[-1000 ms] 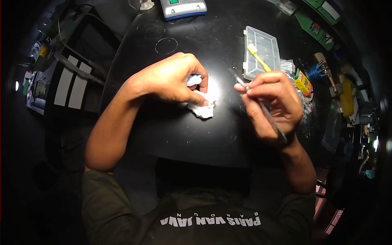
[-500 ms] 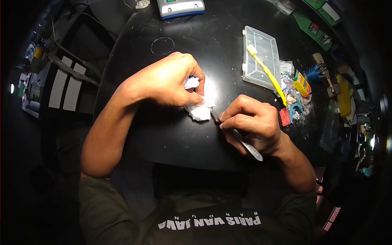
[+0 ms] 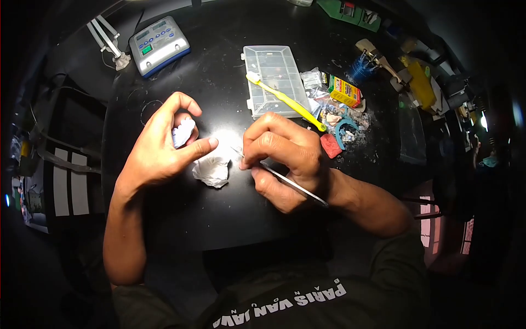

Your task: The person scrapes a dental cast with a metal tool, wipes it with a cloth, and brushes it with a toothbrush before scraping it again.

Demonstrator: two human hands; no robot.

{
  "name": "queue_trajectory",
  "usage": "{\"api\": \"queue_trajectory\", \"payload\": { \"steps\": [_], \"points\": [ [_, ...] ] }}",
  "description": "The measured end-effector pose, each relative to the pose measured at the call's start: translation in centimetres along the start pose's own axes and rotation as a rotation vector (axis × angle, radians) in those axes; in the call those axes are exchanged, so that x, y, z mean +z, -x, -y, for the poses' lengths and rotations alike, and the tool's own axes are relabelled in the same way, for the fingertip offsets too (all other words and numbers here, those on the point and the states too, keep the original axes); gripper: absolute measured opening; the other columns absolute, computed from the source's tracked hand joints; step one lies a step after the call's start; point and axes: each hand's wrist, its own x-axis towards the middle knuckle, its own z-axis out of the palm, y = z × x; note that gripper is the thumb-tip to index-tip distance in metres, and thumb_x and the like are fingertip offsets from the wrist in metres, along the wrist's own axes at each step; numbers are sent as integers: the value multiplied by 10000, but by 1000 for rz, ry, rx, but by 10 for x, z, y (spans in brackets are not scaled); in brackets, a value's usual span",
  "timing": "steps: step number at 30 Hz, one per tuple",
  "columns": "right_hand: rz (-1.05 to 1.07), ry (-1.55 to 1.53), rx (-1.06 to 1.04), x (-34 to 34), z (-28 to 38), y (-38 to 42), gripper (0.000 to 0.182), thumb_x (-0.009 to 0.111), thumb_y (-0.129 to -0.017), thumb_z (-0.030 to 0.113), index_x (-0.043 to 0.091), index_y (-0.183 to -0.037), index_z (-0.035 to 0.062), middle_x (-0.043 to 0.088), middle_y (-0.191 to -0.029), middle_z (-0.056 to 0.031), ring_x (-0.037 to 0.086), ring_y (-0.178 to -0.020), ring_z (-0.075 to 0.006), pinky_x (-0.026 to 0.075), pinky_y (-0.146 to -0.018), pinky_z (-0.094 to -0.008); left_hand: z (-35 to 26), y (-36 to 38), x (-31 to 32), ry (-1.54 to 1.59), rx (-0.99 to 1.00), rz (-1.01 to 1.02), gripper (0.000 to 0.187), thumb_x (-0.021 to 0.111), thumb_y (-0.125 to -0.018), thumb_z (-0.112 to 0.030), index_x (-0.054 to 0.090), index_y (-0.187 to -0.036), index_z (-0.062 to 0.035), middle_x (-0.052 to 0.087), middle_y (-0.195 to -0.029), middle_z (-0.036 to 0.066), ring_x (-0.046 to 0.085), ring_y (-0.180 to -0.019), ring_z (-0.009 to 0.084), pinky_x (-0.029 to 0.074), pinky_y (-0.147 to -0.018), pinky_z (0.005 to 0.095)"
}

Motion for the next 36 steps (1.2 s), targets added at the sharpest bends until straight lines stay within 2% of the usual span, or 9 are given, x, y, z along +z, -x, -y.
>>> {"api": "queue_trajectory", "payload": {
  "steps": [2, 3, 7, 12, 14, 16, 21, 29, 36],
  "points": [
    [-31, 68, -19, -3, -3, -2, 196, 691, -756, -116, 665, -926, -22, 661, -967, -138, 687, -786, -182, 562, -637, -276, 9, -3, 1, 155, 24, -58, 394, 804, -870, -96, 546, -1167, -79, 561, -806, -29, 480, -727, 49, 401, -663, 246],
    [-59, 62, 3, -1, -5, -2, 191, 713, -771, -110, 666, -934, -22, 667, -979, -142, 707, -807, -181, 580, -651, -274, 8, -3, -5, 199, -33, -12, 342, 671, -896, -62, 551, -1216, -81, 591, -907, -4, 493, -789, 66, 404, -722, 242],
    [-93, 37, 96, 1, -6, 0, 190, 804, -838, -91, 671, -959, -30, 671, -1079, -162, 778, -956, -226, 672, -785, -295, 1, -4, -2, 396, -99, 12, 470, 515, -890, -18, 560, -1356, -65, 619, -1089, 60, 561, -863, 113, 444, -757, 267],
    [-123, 102, 142, 1, -7, 0, 185, 821, -836, -94, 706, -966, -28, 686, -1094, -161, 771, -964, -227, 671, -793, -298, 1, -5, 8, 472, -12, 12, 561, 590, -933, 67, 504, -1482, -13, 611, -1196, 92, 674, -1034, 154, 563, -914, 310],
    [-167, 150, 136, -1, -3, -4, 151, 815, -846, -56, 743, -974, -21, 714, -1041, -140, 755, -856, -191, 632, -739, -292, 10, -7, 9, 472, 79, 40, 605, 644, -936, 23, 486, -1519, -9, 620, -1224, 106, 685, -1095, 183, 558, -961, 337],
    [-134, 183, 133, -4, -2, -5, 140, 799, -837, -68, 749, -959, -21, 720, -1040, -148, 766, -850, -206, 636, -753, -294, 14, -8, 8, 482, 121, 32, 593, 735, -982, -27, 478, -1515, 6, 602, -1241, 113, 705, -1128, 204, 593, -996, 357],
    [-75, 166, 142, -4, -5, 0, 115, 752, -802, -67, 765, -894, 1, 748, -882, -102, 765, -801, -206, 610, -724, -299, 15, -10, 9, 461, 89, -24, 601, 759, -947, 46, 504, -1489, 2, 605, -1263, 134, 717, -1156, 224, 619, -992, 355],
    [119, 189, 224, -4, -3, 2, 78, 743, -797, 32, 752, -867, -1, 722, -813, -153, 736, -699, -272, 573, -639, -358, 12, -9, 13, 435, 151, -61, 602, 801, -922, 48, 548, -1467, 18, 614, -1262, 125, 725, -1145, 224, 631, -965, 326],
    [126, 143, 361, -3, 1, 2, 100, 799, -807, 72, 744, -853, 2, 706, -821, -140, 726, -691, -255, 564, -615, -348, 2, -5, 18, 459, 166, -84, 614, 814, -906, 56, 560, -1463, 15, 614, -1290, 138, 727, -1148, 235, 655, -907, 330]
  ]
}}
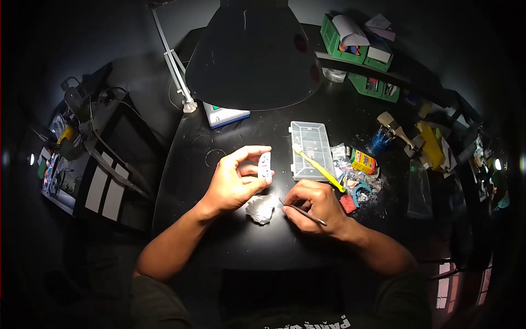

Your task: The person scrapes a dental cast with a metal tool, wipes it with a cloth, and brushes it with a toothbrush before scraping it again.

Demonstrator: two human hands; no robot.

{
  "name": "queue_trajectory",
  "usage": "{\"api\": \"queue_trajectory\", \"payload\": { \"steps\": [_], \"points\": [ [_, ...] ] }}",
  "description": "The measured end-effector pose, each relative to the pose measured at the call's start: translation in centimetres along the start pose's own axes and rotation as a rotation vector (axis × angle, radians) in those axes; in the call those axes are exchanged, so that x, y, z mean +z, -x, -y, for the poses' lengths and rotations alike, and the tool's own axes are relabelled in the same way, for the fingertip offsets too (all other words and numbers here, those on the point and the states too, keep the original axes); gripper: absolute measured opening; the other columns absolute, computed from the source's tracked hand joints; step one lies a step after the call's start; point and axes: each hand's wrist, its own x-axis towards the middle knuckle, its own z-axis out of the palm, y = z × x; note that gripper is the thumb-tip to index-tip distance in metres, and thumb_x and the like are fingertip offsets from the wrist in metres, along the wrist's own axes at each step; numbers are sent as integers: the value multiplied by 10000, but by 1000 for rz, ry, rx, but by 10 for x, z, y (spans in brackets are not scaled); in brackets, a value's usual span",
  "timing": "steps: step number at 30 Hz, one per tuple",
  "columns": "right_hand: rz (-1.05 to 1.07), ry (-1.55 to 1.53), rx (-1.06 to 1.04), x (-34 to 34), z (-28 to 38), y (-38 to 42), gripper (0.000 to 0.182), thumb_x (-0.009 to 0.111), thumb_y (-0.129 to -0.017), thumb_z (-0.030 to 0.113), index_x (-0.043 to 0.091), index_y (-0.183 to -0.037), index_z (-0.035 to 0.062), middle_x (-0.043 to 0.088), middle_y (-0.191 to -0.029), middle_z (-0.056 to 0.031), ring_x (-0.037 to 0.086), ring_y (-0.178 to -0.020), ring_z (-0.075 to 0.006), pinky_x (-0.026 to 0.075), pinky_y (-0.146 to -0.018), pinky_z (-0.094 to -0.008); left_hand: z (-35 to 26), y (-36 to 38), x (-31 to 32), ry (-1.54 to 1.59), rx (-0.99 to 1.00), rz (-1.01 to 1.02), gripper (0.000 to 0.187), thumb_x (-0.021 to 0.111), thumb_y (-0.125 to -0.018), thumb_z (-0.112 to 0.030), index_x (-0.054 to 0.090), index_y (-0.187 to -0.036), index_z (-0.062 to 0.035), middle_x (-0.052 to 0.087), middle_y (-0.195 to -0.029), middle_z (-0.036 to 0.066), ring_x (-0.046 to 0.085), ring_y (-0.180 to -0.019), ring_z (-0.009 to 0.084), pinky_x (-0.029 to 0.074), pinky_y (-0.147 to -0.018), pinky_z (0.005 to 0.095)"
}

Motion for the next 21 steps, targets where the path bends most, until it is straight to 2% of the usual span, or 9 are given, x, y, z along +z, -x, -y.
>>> {"api": "queue_trajectory", "payload": {
  "steps": [3, 6, 9, 12, 16, 18, 21],
  "points": [
    [29, 62, -44, 0, -1, 0, 173, 859, -802, 110, 742, -868, 1, 703, -849, -130, 732, -712, -235, 566, -593, -328, 0, 1, 0, -20, 28, 1, 620, 818, -892, 71, 571, -1458, 18, 611, -1298, 142, 724, -1155, 247, 659, -926, 338],
    [38, 51, -50, -1, -5, 2, 131, 838, -815, 69, 743, -881, 7, 708, -868, -123, 737, -721, -227, 571, -580, -314, -3, 0, -2, -50, 41, -1, 614, 815, -888, 77, 582, -1453, 20, 610, -1300, 144, 724, -1154, 246, 664, -923, 342],
    [71, 86, -65, -2, -8, 2, 128, 847, -831, 8, 764, -929, 5, 730, -921, -98, 748, -786, -161, 595, -569, -262, -6, 3, 1, -65, 29, -6, 619, 811, -886, 84, 585, -1459, 21, 614, -1295, 150, 726, -1152, 246, 668, -913, 340],
    [-9, 47, -74, -3, -4, 2, 106, 822, -842, -17, 769, -931, 4, 741, -931, -96, 749, -780, -153, 593, -579, -253, -8, 4, 3, -108, 43, 2, 632, 807, -884, 91, 581, -1470, 22, 621, -1293, 160, 734, -1132, 245, 668, -913, 337],
    [-209, -35, -175, -6, 7, -3, 120, 767, -812, -40, 755, -922, 8, 752, -914, -118, 756, -790, -202, 627, -687, -311, -7, 3, 1, -111, 34, 25, 651, 802, -885, 93, 565, -1488, 26, 626, -1300, 179, 749, -1096, 242, 667, -913, 332],
    [-262, -25, -289, -6, 1, -6, 111, 747, -807, -67, 738, -891, 5, 745, -856, -114, 766, -813, -213, 635, -949, -416, -8, 3, 2, -131, 4, 39, 628, 805, -886, 81, 572, -1468, 36, 642, -1297, 193, 754, -1091, 237, 660, -912, 320],
    [-284, -129, -272, -4, 2, -5, 134, 744, -804, -89, 713, -903, -4, 721, -837, -106, 753, -772, -186, 647, -971, -426, -4, 3, 3, -162, -9, 61, 576, 815, -880, 66, 601, -1415, 51, 693, -1257, 183, 755, -1088, 217, 648, -910, 311]
  ]
}}
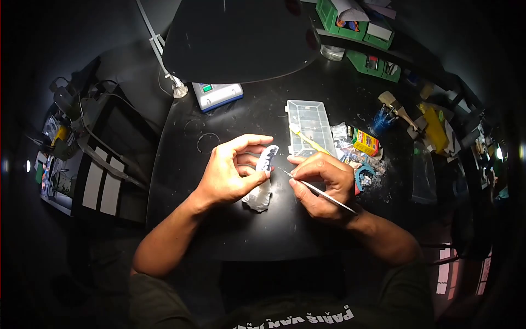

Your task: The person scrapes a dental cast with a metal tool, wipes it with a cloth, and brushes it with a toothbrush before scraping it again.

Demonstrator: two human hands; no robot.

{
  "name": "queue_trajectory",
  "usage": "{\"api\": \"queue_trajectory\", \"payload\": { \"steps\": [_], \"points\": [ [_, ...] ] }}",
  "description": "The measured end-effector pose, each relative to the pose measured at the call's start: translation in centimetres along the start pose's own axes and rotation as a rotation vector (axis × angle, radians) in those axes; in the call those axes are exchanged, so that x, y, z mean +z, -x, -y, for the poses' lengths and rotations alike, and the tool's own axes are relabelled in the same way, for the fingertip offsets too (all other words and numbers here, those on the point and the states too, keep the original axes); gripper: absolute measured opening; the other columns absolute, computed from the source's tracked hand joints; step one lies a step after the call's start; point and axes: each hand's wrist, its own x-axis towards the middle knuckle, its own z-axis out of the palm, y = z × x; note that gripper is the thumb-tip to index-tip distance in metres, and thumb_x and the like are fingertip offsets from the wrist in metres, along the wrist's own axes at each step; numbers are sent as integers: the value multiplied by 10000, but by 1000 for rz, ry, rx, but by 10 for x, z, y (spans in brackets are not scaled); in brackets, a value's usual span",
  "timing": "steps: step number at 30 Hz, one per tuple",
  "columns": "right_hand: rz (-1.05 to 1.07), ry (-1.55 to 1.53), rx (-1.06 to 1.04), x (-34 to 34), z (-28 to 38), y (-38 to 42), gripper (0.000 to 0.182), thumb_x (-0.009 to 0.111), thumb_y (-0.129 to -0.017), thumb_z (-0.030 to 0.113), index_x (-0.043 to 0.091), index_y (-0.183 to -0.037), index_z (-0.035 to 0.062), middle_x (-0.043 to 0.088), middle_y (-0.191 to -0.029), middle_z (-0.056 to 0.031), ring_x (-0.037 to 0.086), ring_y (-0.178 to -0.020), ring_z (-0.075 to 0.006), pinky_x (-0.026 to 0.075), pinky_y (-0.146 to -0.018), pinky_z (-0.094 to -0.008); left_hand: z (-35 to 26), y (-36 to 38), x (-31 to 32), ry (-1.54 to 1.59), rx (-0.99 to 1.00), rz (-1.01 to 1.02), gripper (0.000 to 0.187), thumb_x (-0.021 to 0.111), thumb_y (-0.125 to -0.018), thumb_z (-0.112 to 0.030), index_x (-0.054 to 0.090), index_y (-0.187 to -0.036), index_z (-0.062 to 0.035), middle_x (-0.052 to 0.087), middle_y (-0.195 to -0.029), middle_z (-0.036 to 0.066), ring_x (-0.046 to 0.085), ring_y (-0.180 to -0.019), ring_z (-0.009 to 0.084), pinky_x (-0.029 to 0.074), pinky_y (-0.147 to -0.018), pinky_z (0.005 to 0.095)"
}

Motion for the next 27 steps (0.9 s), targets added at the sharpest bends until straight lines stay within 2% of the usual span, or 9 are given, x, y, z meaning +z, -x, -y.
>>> {"api": "queue_trajectory", "payload": {
  "steps": [3, 7, 10, 13, 19, 20, 27],
  "points": [
    [-8, -77, 4, 3, 2, 2, 146, 736, -803, -104, 708, -914, -13, 710, -834, -104, 748, -771, -178, 662, -942, -409, 3, -1, 0, -69, 78, 79, 547, 815, -877, 64, 623, -1389, 54, 725, -1233, 168, 755, -1082, 200, 642, -901, 311],
    [-15, -71, -115, 3, -3, 1, 146, 746, -789, -120, 698, -874, -11, 703, -826, -115, 737, -752, -179, 676, -917, -427, 8, 1, 0, -104, 110, 105, 508, 835, -855, 51, 690, -1341, 38, 744, -1219, 136, 750, -1067, 179, 631, -881, 289],
    [46, -74, -104, -1, -2, 1, 155, 740, -850, -131, 665, -903, -7, 665, -901, -122, 708, -833, -176, 662, -967, -480, 10, 2, 1, -110, 159, 103, 492, 844, -841, 44, 725, -1318, 17, 748, -1191, 118, 744, -1032, 158, 624, -852, 269],
    [-19, -88, -78, 4, -1, 0, 148, 756, -793, -126, 686, -853, -10, 707, -826, -118, 735, -746, -188, 674, -924, -453, 12, 1, -1, -131, 199, 104, 489, 842, -833, 52, 738, -1308, 5, 746, -1161, 109, 733, -998, 130, 610, -795, 248],
    [-5, -69, -72, 4, -3, 1, 147, 757, -798, -129, 693, -868, -17, 717, -840, -129, 741, -767, -199, 671, -930, -460, 12, 2, -4, -169, 223, 96, 488, 846, -809, 49, 753, -1286, 8, 743, -1101, 84, 697, -864, 65, 558, -684, 201],
    [7, -64, -76, 4, -2, 1, 148, 758, -798, -129, 696, -870, -16, 719, -843, -130, 742, -768, -201, 671, -931, -461, 13, 2, -4, -163, 211, 83, 496, 856, -792, 40, 761, -1277, 6, 739, -1073, 69, 663, -785, 42, 535, -656, 185],
    [43, -24, -99, 3, 1, -2, 151, 761, -790, -128, 708, -877, -16, 730, -850, -128, 745, -776, -207, 666, -940, -474, 9, 2, -6, -204, 224, 65, 491, 865, -774, 30, 776, -1256, -6, 729, -1044, 54, 622, -731, 25, 500, -620, 176]
  ]
}}
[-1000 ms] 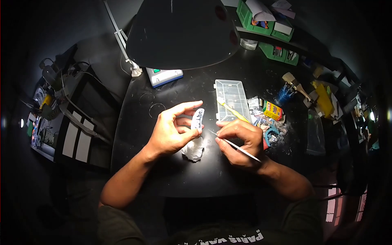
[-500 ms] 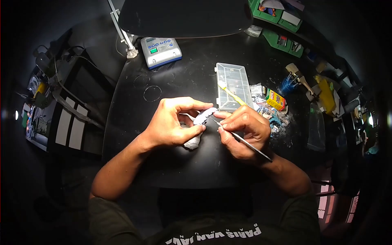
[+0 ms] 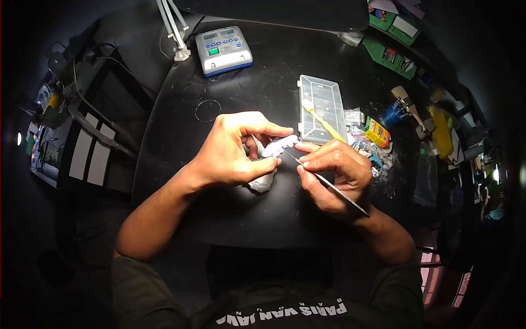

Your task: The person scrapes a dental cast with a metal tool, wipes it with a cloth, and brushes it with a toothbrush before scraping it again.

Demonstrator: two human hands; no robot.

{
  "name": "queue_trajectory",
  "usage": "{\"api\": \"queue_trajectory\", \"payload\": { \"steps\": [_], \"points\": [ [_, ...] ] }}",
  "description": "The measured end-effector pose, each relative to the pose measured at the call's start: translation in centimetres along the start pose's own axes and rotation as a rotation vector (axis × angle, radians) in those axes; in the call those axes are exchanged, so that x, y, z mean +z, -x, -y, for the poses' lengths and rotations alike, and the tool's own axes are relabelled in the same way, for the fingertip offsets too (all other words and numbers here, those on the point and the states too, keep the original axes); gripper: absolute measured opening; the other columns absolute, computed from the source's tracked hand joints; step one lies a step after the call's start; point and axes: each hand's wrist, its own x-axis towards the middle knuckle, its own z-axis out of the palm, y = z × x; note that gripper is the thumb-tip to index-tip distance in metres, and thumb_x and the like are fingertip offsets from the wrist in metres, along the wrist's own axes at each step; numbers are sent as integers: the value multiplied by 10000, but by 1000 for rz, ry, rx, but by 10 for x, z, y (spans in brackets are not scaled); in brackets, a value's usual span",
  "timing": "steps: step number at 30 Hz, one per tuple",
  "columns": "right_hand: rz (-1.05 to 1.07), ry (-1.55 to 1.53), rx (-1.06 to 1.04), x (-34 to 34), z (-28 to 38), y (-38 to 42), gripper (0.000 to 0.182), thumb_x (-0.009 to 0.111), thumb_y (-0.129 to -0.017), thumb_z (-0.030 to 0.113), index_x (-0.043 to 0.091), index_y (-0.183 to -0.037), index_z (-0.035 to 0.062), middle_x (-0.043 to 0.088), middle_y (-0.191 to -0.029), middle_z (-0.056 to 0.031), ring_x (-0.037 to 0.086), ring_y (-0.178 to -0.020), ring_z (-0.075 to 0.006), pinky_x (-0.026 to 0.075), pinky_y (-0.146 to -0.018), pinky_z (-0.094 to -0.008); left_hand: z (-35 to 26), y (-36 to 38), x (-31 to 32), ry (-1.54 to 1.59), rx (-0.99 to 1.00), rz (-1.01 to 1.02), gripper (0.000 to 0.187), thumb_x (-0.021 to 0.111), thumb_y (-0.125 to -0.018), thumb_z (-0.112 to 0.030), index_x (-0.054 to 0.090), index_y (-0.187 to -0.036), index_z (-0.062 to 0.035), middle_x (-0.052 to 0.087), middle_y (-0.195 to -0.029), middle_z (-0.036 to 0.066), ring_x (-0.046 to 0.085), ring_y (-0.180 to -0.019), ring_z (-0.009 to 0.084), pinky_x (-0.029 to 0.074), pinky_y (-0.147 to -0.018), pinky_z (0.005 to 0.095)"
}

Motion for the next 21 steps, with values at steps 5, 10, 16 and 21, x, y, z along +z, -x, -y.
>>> {"api": "queue_trajectory", "payload": {
  "steps": [5, 10, 16, 21],
  "points": [
    [40, 7, -15, -3, 3, 0, 170, 759, -816, -146, 703, -909, -16, 718, -869, -142, 737, -814, -212, 655, -949, -519, -4, 1, -1, 13, -70, -4, 461, 869, -814, 14, 761, -1262, 11, 745, -1056, 67, 649, -776, 37, 510, -633, 191],
    [11, 38, -44, -4, 3, -2, 176, 756, -820, -145, 704, -920, -9, 719, -878, -140, 738, -824, -210, 638, -982, -525, -3, 0, 2, 93, -91, 21, 468, 878, -850, -3, 726, -1291, 39, 778, -1107, 115, 738, -937, 116, 582, -769, 245],
    [-29, -41, 12, -5, -1, 2, 169, 752, -842, -138, 703, -937, -7, 719, -902, -135, 739, -847, -209, 633, -997, -508, -4, 1, 5, 120, -127, 54, 458, 846, -877, 28, 705, -1312, 58, 776, -1143, 143, 762, -1035, 182, 626, -907, 317],
    [-5, -30, 9, -7, -1, 2, 165, 763, -847, -134, 714, -941, -8, 721, -904, -127, 744, -856, -201, 631, -1010, -502, -4, 1, 7, 144, -115, 37, 438, 835, -871, 24, 722, -1292, 66, 787, -1113, 158, 771, -987, 174, 639, -895, 318]
  ]
}}
